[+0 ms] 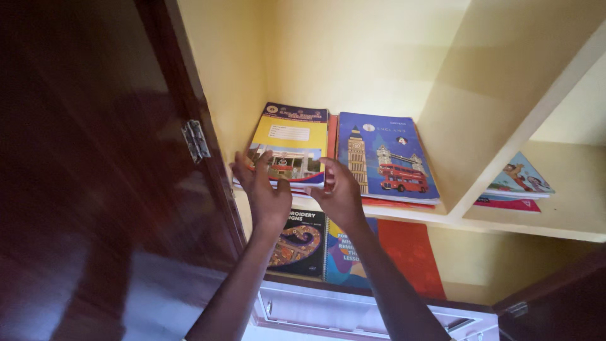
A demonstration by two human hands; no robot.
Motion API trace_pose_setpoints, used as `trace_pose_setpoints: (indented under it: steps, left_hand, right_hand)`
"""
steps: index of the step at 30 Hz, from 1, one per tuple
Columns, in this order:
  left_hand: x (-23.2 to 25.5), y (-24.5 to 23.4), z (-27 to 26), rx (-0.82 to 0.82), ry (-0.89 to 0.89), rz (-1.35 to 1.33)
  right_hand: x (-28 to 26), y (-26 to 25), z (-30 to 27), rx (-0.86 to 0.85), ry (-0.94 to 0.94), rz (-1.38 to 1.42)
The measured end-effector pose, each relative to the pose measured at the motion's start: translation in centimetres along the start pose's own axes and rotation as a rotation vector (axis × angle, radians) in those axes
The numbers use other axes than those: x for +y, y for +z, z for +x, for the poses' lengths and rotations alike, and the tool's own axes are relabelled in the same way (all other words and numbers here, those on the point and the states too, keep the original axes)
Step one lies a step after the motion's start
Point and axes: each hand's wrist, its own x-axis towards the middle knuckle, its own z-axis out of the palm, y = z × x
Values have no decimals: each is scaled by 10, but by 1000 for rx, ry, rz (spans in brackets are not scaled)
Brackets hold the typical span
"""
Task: The person picks up books and a notebook from a chair and places them into a cupboard.
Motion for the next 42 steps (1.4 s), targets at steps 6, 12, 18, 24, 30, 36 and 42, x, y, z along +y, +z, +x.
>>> trace_pose_setpoints:
  steps: [6,12,18,24,30,36,42]
  left_hand:
    - [23,-15,-13,6,271,-265]
    - [42,-12,-39,-162,243,-548]
    - [40,2,-73,-436,59,-631]
    - [21,36,-122,-609,-164,-913]
    - [6,70,-164,-721,-285,-909]
    - [24,82,-184,-823,-439,-934]
    - [33,91,-215,-940,-545,-1035]
  right_hand:
    - [-5,-22,-20,57,-213,152]
    - [-3,-58,-46,152,-30,162]
    - [11,-92,-70,242,-59,197]
    - [31,-129,-122,308,365,196]
    - [56,-170,-180,382,371,203]
    - [67,-220,-230,477,366,155]
    - [55,-248,-284,570,451,146]
